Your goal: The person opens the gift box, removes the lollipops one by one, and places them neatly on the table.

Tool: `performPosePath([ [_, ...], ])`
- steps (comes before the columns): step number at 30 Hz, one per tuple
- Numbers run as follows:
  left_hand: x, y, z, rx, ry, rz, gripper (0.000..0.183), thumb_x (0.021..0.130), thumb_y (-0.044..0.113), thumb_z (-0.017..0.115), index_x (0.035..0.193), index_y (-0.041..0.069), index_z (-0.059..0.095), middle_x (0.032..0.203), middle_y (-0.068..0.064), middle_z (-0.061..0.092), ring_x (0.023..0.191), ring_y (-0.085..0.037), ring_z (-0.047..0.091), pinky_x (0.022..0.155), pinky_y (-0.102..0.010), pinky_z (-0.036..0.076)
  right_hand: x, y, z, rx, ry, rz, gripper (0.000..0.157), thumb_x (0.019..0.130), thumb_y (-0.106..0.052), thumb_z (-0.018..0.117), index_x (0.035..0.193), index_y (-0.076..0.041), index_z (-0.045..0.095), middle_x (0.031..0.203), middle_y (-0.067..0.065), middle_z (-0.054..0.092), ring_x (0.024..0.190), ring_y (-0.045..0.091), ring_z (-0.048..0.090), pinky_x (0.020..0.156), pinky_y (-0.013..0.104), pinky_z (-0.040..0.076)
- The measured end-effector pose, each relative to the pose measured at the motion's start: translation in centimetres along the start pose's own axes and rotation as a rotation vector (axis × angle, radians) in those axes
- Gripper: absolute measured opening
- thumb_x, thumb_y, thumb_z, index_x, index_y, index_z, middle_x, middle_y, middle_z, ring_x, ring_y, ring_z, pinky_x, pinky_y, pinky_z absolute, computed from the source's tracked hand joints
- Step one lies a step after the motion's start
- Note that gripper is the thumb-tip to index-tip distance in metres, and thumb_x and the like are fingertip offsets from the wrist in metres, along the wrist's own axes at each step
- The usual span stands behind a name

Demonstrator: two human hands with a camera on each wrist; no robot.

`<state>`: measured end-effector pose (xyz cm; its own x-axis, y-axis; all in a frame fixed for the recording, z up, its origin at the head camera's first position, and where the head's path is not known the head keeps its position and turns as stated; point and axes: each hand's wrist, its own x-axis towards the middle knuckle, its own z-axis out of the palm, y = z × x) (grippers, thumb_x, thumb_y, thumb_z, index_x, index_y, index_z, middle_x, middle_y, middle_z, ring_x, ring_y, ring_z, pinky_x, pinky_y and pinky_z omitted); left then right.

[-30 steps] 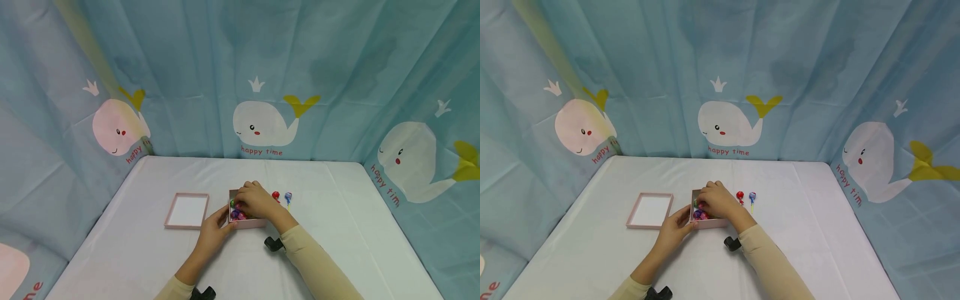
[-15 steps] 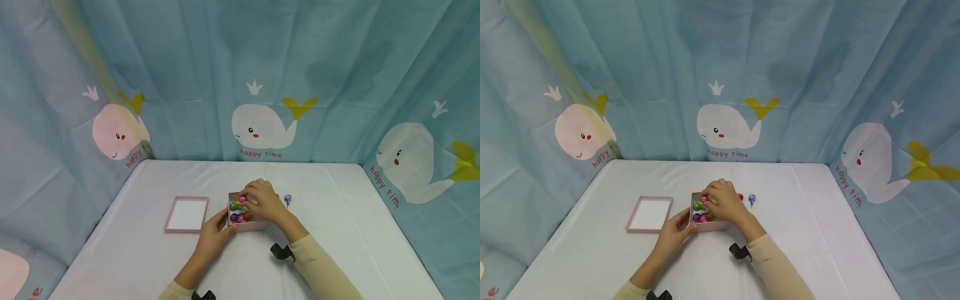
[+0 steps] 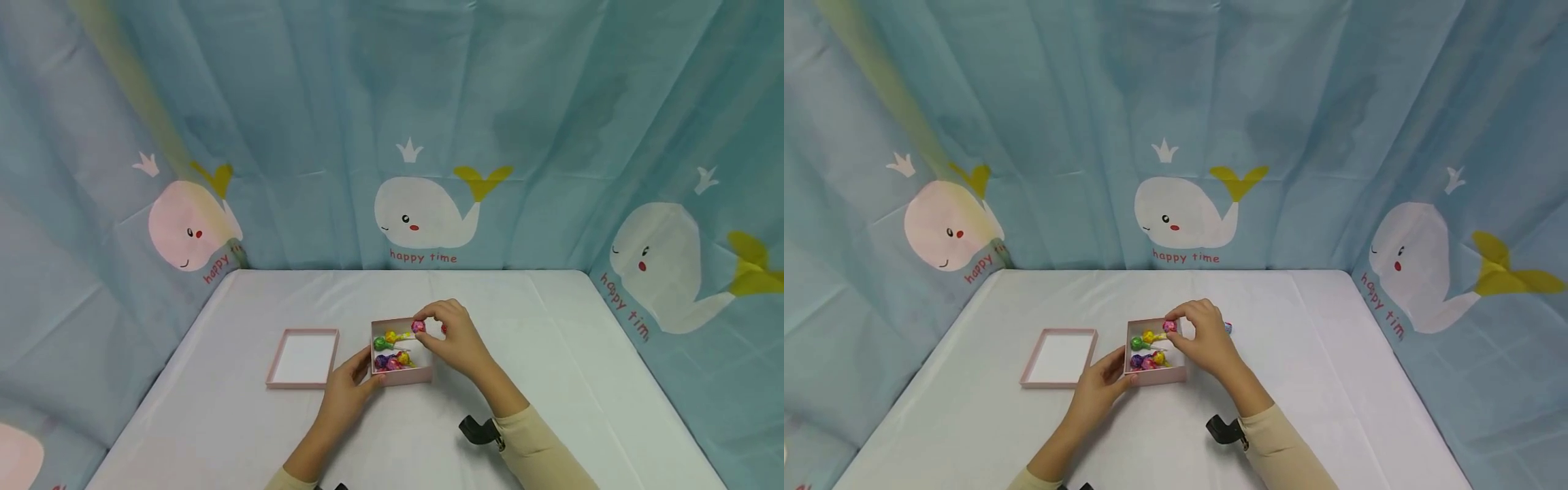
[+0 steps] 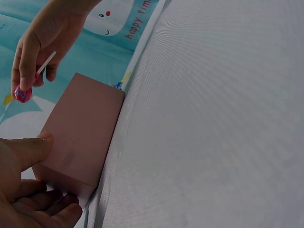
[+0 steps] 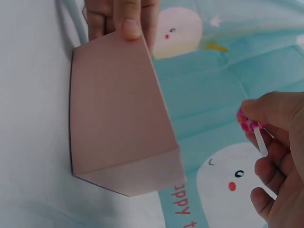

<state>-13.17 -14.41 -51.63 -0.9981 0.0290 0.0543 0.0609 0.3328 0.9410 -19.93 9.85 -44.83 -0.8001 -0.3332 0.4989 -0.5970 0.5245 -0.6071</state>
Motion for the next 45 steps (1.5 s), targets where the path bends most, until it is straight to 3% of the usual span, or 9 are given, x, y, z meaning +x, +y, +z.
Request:
performPosePath([
  [4,-0.1,-0.1,-0.1,-0.019,-0.002,0.006,0.072,0.09,0.022,0.081,0.151,0.003,0.049,0.154,-0.014,0.05,0.141,-0.032,0.05,0.11,-0.032,0.047,-0.2,0.0,-0.6,0.004,0.016,0.039,0.027,0.086,-0.017,0.085,0.109,-0.022,0.073,0.109,-0.014,0.071,0.102,0.01,0.053,0.082,0.039,0.054],
  [9,-0.1,-0.1,-0.1,-0.04,-0.006,0.005,0.071,0.09,0.019,0.081,0.151,0.001,0.048,0.154,-0.016,0.05,0.142,-0.032,0.049,0.11,-0.031,0.047,-0.3,0.1,-1.4,0.018,0.022,0.067,0.027,0.086,-0.017,0.085,0.111,-0.019,0.075,0.112,-0.011,0.072,0.104,0.018,0.055,0.082,0.046,0.055],
  [19,-0.1,0.1,0.0,-0.035,-0.007,-0.007,0.071,0.09,0.018,0.081,0.151,0.002,0.049,0.154,-0.016,0.05,0.142,-0.032,0.049,0.11,-0.031,0.047,-0.4,1.6,-3.6,0.032,0.072,0.142,0.027,0.084,-0.017,0.087,0.108,-0.021,0.074,0.103,-0.009,0.07,0.101,0.017,0.054,0.081,0.036,0.049],
  [27,-0.1,0.2,0.1,-0.032,0.002,-0.008,0.07,0.089,0.016,0.081,0.15,0.001,0.049,0.154,-0.016,0.05,0.141,-0.033,0.05,0.11,-0.032,0.047,-0.6,3.7,-5.3,0.004,0.099,0.245,0.028,0.085,-0.02,0.086,0.11,-0.017,0.074,0.107,-0.002,0.07,0.101,0.02,0.052,0.087,0.041,0.049],
  [36,-0.1,0.2,0.1,-0.044,-0.002,-0.016,0.07,0.09,0.016,0.081,0.15,0.001,0.049,0.154,-0.017,0.05,0.142,-0.034,0.048,0.11,-0.032,0.047,-1.3,6.8,-6.9,-0.001,0.104,0.404,0.033,0.085,-0.03,0.086,0.112,-0.015,0.073,0.111,0.011,0.066,0.106,0.034,0.053,0.077,0.038,0.048],
  [45,0.0,0.2,0.1,-0.029,0.001,-0.018,0.071,0.09,0.018,0.081,0.15,0.0,0.049,0.154,-0.016,0.05,0.142,-0.034,0.049,0.109,-0.032,0.047,-2.3,10.1,-7.1,-0.009,0.14,0.527,0.035,0.086,-0.03,0.085,0.114,-0.012,0.073,0.112,0.012,0.067,0.103,0.027,0.054,0.074,0.033,0.046],
])
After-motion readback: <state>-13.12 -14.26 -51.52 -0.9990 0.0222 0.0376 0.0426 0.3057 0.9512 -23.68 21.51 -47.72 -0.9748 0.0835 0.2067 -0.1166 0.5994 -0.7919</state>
